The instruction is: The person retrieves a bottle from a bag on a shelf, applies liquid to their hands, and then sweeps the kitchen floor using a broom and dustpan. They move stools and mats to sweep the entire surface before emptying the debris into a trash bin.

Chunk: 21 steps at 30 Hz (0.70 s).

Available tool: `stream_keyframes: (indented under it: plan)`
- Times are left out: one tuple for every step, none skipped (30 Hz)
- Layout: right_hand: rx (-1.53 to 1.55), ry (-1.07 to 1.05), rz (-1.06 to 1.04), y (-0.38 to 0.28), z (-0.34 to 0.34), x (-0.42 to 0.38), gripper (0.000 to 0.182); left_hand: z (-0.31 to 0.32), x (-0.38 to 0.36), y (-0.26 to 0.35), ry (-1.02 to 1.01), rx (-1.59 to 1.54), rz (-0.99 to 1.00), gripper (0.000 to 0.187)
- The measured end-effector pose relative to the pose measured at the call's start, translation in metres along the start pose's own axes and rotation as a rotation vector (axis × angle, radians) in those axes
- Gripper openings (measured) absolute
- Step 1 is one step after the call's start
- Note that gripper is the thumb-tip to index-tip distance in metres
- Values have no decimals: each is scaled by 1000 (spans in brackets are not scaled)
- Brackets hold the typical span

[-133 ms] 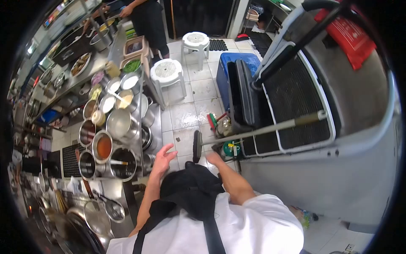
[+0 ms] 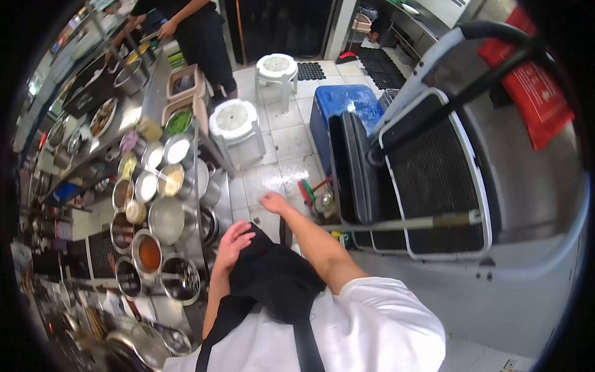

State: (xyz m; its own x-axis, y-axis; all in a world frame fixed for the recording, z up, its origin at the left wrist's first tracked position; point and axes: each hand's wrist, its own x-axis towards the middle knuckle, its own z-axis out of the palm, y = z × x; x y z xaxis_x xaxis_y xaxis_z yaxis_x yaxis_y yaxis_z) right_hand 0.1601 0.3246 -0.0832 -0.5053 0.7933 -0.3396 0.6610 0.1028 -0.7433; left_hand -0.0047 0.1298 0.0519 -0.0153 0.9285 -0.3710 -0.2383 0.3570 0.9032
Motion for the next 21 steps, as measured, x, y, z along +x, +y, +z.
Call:
stream_keyframes:
  plan:
    - [24, 25, -51, -37, -20, 35, 44, -8, 18, 7, 11, -39, -76, 49]
    - [112, 44, -58, -61, -35, 76, 43, -15, 41, 13, 47, -18, -91, 46]
    - [195, 86, -100, -80, -56, 110, 43, -23, 66, 18, 30, -12, -102, 46]
    - [208, 118, -76, -94, -73, 146, 43, -32, 93, 26, 97, -94, -144, 43]
    - [221, 152, -54, -99, -91, 181, 43, -40, 121, 34, 162, -174, -185, 40]
    - [226, 176, -45, -95, -108, 212, 43, -46, 152, 40, 139, -162, -185, 40]
    - [150, 197, -21, -90, -123, 240, 43, -54, 185, 50, 179, -250, -209, 34]
    - [83, 226, 12, -80, -135, 268, 44, -66, 219, 62, 210, -329, -238, 29]
    - [113, 280, 71, -64, -149, 285, 44, -69, 262, 72, 242, -295, -300, 23]
    - [135, 317, 140, -31, -157, 302, 45, -67, 312, 83, 225, -244, -326, 23]
    - [83, 242, 235, -1, -168, 314, 47, -76, 348, 98, 217, -169, -369, 22]
    - [36, 162, 338, 31, -179, 317, 49, -77, 390, 110, 128, -149, -244, 25]
    - [1, 171, 414, 65, -187, 321, 49, -64, 428, 138, 121, -113, -238, 28]
    - [-28, 192, 498, 89, -195, 318, 49, -52, 461, 167, 86, -73, -225, 31]
    - [-16, 157, 591, 99, -211, 305, 48, -39, 492, 193, 40, -31, -213, 33]
    - [-9, 134, 669, 100, -240, 292, 47, -23, 522, 217, 0, 30, -180, 36]
    - [154, 257, 794, 95, -253, 285, 45, -18, 549, 234, -24, 89, -145, 40]
    - [231, 273, 887, 127, -244, 297, 49, -17, 572, 243, -55, 105, -140, 41]
    - [191, 231, 843, 107, -274, 283, 51, -15, 594, 242, -80, 109, -131, 42]
    - [191, 240, 887, 126, -271, 293, 50, -16, 614, 233, -72, 111, -158, 42]
    - [190, 152, 883, 151, -266, 306, 47, -24, 631, 220, -61, 125, -187, 42]
